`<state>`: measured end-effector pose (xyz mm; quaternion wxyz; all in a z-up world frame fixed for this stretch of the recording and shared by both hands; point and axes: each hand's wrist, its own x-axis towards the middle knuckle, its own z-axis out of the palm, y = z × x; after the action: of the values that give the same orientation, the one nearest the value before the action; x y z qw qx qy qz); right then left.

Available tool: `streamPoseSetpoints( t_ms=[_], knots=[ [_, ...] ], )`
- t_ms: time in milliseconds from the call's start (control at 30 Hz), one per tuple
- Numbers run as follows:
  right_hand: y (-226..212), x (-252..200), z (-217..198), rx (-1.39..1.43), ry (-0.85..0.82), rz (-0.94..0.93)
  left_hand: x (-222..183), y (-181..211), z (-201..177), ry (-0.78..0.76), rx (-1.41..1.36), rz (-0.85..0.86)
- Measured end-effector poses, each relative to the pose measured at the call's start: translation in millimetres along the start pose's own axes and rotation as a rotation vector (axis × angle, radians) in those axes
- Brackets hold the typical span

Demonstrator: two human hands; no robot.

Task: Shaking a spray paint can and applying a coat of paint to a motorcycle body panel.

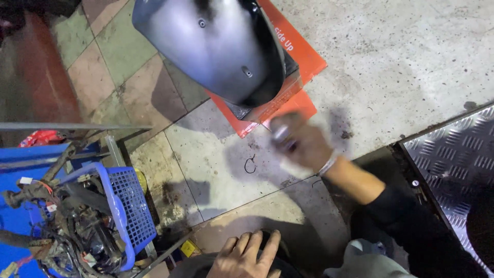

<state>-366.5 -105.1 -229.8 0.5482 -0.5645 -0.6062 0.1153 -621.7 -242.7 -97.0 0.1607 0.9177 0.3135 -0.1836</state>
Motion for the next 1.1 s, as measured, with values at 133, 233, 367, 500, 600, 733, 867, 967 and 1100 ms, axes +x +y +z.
streamPoseSetpoints(
  t_ms=[133, 233, 367, 500, 600, 733, 867, 967, 1100],
  knots=[
    [-8.8, -19.4, 24.3, 0.028, -0.386, -0.189, -2.7, -5.1, 7.9, 0.003, 0.036, 0.048],
    [5.8, 10.3, -5.7, 0.018, -0.180, -0.001, -8.3, 0.3, 6.3, 0.037, 0.050, 0.003],
    [19.8, 34.5, -29.3, -0.035, 0.103, 0.034, -8.7, 3.0, -1.2, 0.002, -0.090, -0.013],
    [-7.9, -1.5, 14.8, 0.052, -0.179, -0.066, -0.1, 4.5, -3.1, -0.070, -0.101, -0.031],
    [-13.0, -3.3, 15.3, 0.028, -0.290, -0.275, -2.0, -0.1, 7.3, 0.130, 0.021, 0.022],
    [-4.8, 44.0, -30.2, -0.004, 0.007, 0.049, -4.7, -2.1, 4.7, 0.139, -0.044, 0.067],
    [-15.5, 43.9, -19.9, 0.061, -0.054, 0.099, 7.8, -2.1, -11.4, -0.080, -0.102, -0.017],
    [-43.9, 6.9, 15.9, 0.193, -0.423, -0.101, 17.0, -0.8, -22.0, -0.083, -0.111, -0.067],
    [-32.4, 18.6, 8.0, 0.183, -0.433, -0.157, 16.5, -8.0, -17.8, -0.062, -0.111, -0.032]
  ],
)
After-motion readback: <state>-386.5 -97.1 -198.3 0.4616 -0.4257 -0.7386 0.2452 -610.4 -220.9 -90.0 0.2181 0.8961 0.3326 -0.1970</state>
